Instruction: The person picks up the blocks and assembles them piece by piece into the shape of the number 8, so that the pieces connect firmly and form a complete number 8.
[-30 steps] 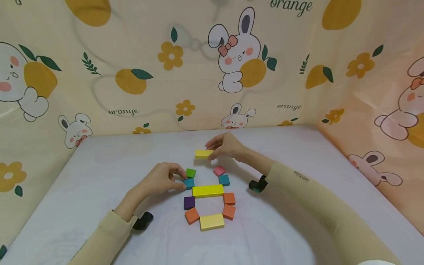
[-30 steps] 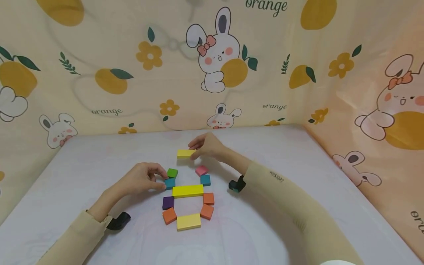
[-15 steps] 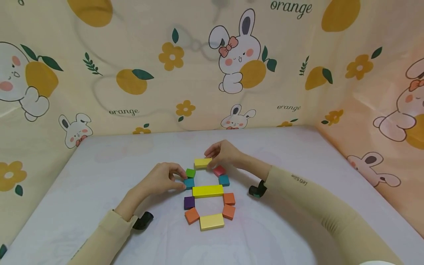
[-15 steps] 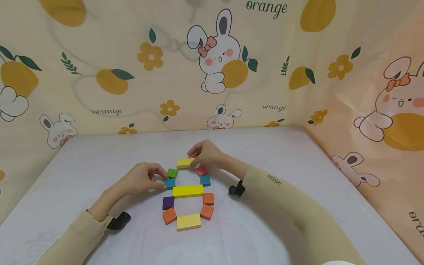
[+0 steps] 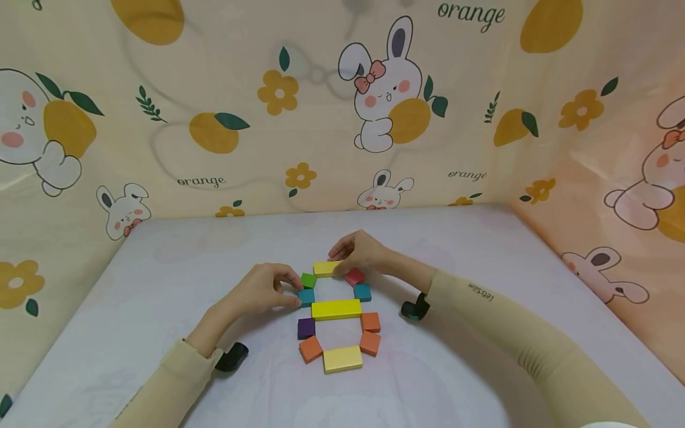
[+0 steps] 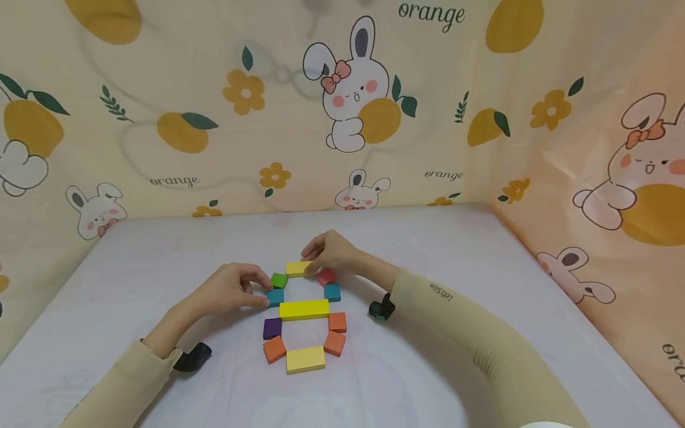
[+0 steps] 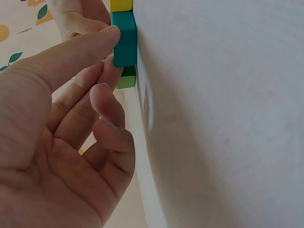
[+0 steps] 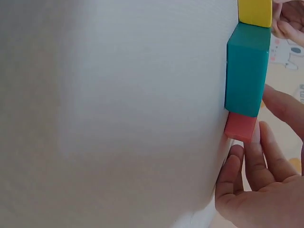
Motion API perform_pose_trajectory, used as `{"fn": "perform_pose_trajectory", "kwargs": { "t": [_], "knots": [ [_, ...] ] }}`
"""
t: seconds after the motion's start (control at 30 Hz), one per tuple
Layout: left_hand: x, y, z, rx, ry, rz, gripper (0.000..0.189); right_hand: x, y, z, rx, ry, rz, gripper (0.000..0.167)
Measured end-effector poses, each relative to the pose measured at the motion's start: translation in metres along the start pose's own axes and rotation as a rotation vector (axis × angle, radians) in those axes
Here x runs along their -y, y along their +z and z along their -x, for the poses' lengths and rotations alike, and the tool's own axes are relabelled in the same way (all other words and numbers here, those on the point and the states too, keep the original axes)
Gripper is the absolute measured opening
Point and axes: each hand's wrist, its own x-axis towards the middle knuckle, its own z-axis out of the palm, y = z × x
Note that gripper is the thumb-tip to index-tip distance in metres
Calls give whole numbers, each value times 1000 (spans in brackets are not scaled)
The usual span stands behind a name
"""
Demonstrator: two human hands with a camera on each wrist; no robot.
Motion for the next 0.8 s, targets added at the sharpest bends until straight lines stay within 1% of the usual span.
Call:
{"fn": "perform_pose_trajectory", "kwargs": {
  "t": [0.23,0.57,0.8],
  "knots": [
    [0,1,0,0,-5,1,25,0,-1,2,2,-2,-8,29],
    [0,0,0,3,6,-2,25,-2,-2,2,8,3,-10,29],
    [-2,1,1,6,-7,6,25,0,-2,5,16,-16,-1,28]
  ]
}}
